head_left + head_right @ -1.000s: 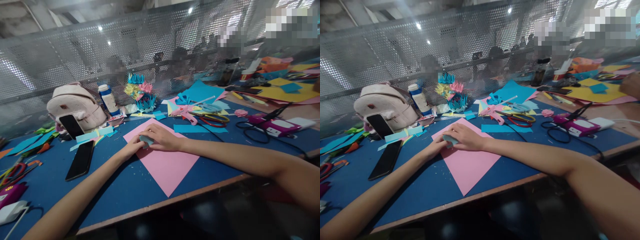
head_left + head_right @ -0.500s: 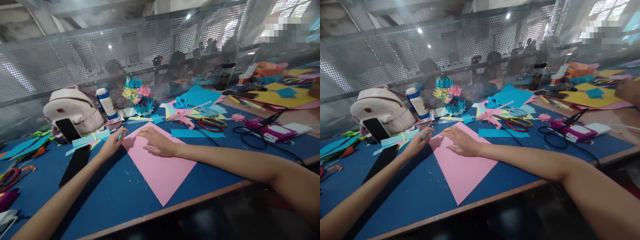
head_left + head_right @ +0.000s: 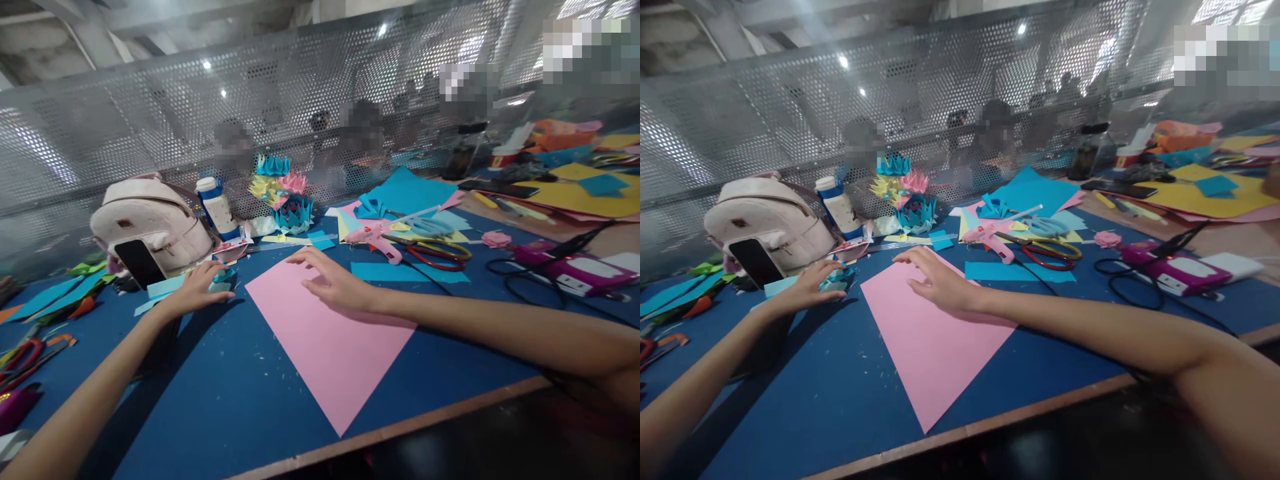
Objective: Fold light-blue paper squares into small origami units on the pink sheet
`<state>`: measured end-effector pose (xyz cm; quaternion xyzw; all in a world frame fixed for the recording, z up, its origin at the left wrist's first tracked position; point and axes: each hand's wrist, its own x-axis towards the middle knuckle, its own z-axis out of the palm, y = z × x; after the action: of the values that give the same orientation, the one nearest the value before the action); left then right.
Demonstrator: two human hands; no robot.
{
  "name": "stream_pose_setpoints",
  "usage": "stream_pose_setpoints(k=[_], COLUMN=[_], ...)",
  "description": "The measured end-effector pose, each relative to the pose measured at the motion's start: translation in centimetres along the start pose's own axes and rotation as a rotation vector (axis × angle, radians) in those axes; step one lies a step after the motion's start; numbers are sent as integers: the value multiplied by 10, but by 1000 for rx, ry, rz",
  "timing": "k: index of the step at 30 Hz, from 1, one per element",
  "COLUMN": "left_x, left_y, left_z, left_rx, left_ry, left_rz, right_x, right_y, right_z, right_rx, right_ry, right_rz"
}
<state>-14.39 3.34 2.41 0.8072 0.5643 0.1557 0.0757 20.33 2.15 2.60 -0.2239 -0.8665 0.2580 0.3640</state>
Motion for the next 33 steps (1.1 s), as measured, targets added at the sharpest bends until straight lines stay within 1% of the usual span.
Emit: stream_pose_setpoints(k=[1,2,3,4,6,8,11,13,15,18,21,24,25,27,30,31,33], left_x=[4,9,15,21,33,46,64,75,83,88,83,71,66,57,43,39,31], left_y=[6,13,19,24,33,39,46,50,52,53,57,66,69,73,69,66,59], left_z=[-2,-2,-1,1,6,12,18,21,25,29,29,23,20,12,-7,-15,-30], left_rx=[-105,-222,-261,-289,-339,-389,-433,-440,-432,-415,-429,-477,-492,-517,-537,-540,-562], left_ry=[-11,-20,-39,-60,-115,-180,-270,-318,-338,-313,-280,-300,-309,-309,-258,-244,-247], left_rz=[0,-30,-48,-64,-91,-112,-140,-145,-137,-118,-89,-46,-28,13,47,46,25], right_x=[0,-2,-4,-7,-16,-27,-39,-43,-45,-45,-44,-42,-41,-36,-26,-23,-17], right_y=[-1,-1,-2,-3,-7,-12,-17,-18,-16,-15,-15,-16,-16,-16,-16,-15,-12], right_z=[-6,-12,-19,-25,-35,-40,-42,-42,-43,-44,-43,-42,-43,-49,-64,-68,-74], right_rx=[37,82,129,158,221,294,324,300,300,339,343,335,316,232,55,16,-14], right_ry=[-26,-53,-96,-164,-346,-477,-538,-537,-528,-527,-526,-549,-534,-434,-179,-114,-58], right_rz=[69,146,211,252,335,393,386,374,367,368,369,367,366,345,243,222,211])
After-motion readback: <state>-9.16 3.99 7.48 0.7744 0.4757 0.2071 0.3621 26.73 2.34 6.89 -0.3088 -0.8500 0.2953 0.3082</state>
